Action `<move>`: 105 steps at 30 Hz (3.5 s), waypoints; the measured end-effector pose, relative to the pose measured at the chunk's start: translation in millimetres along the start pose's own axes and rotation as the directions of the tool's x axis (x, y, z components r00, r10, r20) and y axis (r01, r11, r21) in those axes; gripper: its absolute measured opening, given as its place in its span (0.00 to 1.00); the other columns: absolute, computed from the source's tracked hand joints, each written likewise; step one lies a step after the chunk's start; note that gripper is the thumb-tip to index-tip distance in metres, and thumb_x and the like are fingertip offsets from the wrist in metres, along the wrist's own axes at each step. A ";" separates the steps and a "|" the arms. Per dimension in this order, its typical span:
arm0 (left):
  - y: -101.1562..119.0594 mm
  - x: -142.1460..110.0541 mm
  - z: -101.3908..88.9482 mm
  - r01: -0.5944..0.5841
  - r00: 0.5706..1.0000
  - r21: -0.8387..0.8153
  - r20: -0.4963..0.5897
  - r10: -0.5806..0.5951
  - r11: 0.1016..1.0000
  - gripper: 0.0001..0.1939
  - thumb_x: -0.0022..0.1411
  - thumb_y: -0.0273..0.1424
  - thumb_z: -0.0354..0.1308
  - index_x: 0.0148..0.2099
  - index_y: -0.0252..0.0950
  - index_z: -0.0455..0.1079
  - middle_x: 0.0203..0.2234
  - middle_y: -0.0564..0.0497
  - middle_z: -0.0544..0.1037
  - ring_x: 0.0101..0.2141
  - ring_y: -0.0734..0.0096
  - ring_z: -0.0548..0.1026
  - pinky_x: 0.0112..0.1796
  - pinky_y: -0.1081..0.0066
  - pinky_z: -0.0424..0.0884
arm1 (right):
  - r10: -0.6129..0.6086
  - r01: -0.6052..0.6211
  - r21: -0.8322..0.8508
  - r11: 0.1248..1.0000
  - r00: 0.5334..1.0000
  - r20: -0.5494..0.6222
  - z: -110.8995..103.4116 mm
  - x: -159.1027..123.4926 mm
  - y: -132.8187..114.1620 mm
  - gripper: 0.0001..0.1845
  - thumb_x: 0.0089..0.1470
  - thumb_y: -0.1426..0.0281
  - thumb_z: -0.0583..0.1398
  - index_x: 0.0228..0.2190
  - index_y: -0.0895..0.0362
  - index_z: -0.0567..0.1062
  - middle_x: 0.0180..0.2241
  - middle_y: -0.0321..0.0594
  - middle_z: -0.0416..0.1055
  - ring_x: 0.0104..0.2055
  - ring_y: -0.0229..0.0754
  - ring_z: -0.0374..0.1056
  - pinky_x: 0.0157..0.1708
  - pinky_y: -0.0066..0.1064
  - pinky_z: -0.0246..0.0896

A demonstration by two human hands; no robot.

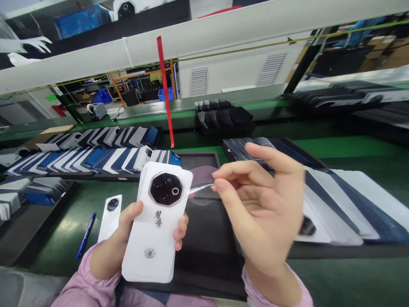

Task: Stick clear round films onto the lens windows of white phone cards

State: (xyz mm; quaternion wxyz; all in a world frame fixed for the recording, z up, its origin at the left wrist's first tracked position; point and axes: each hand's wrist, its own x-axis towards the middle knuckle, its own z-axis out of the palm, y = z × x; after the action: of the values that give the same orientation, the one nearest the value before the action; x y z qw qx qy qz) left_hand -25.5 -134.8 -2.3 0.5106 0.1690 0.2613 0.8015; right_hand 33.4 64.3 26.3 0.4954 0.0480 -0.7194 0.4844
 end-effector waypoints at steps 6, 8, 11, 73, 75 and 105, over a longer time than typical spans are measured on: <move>5.5 11.0 -7.9 0.152 0.984 -0.069 -0.087 -0.158 0.986 0.36 0.56 0.52 0.65 0.55 0.27 0.73 0.43 0.38 0.79 0.35 0.63 0.77 0.36 0.66 0.76 | 0.102 -0.122 0.189 0.974 0.989 0.112 12.5 12.2 12.1 0.28 0.58 0.75 0.67 0.56 0.48 0.65 0.31 0.34 0.77 0.32 0.43 0.76 0.30 0.34 0.75; 7.5 12.6 -8.4 0.184 0.976 -0.086 -0.102 -0.192 0.979 0.35 0.56 0.52 0.65 0.53 0.27 0.74 0.42 0.40 0.79 0.34 0.64 0.76 0.35 0.66 0.76 | 0.118 -0.147 0.177 0.973 0.979 0.166 14.3 15.1 15.3 0.28 0.58 0.73 0.67 0.56 0.48 0.64 0.31 0.34 0.77 0.31 0.43 0.76 0.28 0.34 0.73; 9.1 13.3 -9.5 0.203 0.971 -0.089 -0.112 -0.212 0.975 0.35 0.56 0.51 0.65 0.53 0.26 0.73 0.41 0.40 0.79 0.34 0.64 0.76 0.36 0.66 0.76 | 0.144 -0.179 0.144 0.973 0.965 0.220 15.3 17.7 17.9 0.29 0.59 0.71 0.66 0.57 0.49 0.62 0.30 0.34 0.77 0.29 0.44 0.75 0.25 0.34 0.69; 17.0 13.0 -14.7 -0.003 0.994 0.240 -0.104 0.029 0.971 0.45 0.44 0.64 0.67 0.49 0.29 0.78 0.33 0.40 0.82 0.33 0.62 0.79 0.37 0.67 0.77 | -0.062 0.119 -0.210 0.970 0.963 0.261 11.9 -17.8 12.5 0.10 0.61 0.73 0.62 0.45 0.51 0.74 0.33 0.37 0.72 0.32 0.40 0.70 0.31 0.32 0.68; 15.3 8.2 -12.2 -0.012 0.990 0.375 -0.124 0.063 0.927 0.43 0.46 0.64 0.67 0.49 0.30 0.78 0.34 0.40 0.82 0.32 0.61 0.80 0.36 0.67 0.77 | -0.192 0.238 -0.159 0.958 0.945 0.263 16.9 -9.4 -2.4 0.10 0.60 0.74 0.63 0.43 0.52 0.73 0.38 0.40 0.72 0.38 0.43 0.71 0.36 0.34 0.70; 12.0 3.3 -2.4 0.047 0.999 0.669 -0.049 -0.020 0.742 0.43 0.53 0.55 0.69 0.62 0.35 0.66 0.50 0.38 0.75 0.43 0.59 0.79 0.39 0.70 0.73 | -0.176 0.256 -0.069 0.964 0.813 0.554 -5.4 9.6 -1.5 0.08 0.61 0.80 0.59 0.36 0.54 0.70 0.34 0.38 0.70 0.34 0.38 0.70 0.32 0.29 0.70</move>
State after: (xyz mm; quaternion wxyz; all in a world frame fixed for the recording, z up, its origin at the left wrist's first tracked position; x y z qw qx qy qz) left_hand -36.9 -136.6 2.9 0.4252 0.3209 0.5444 0.6480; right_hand 32.9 71.4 34.7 0.3250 0.2299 -0.8522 0.3395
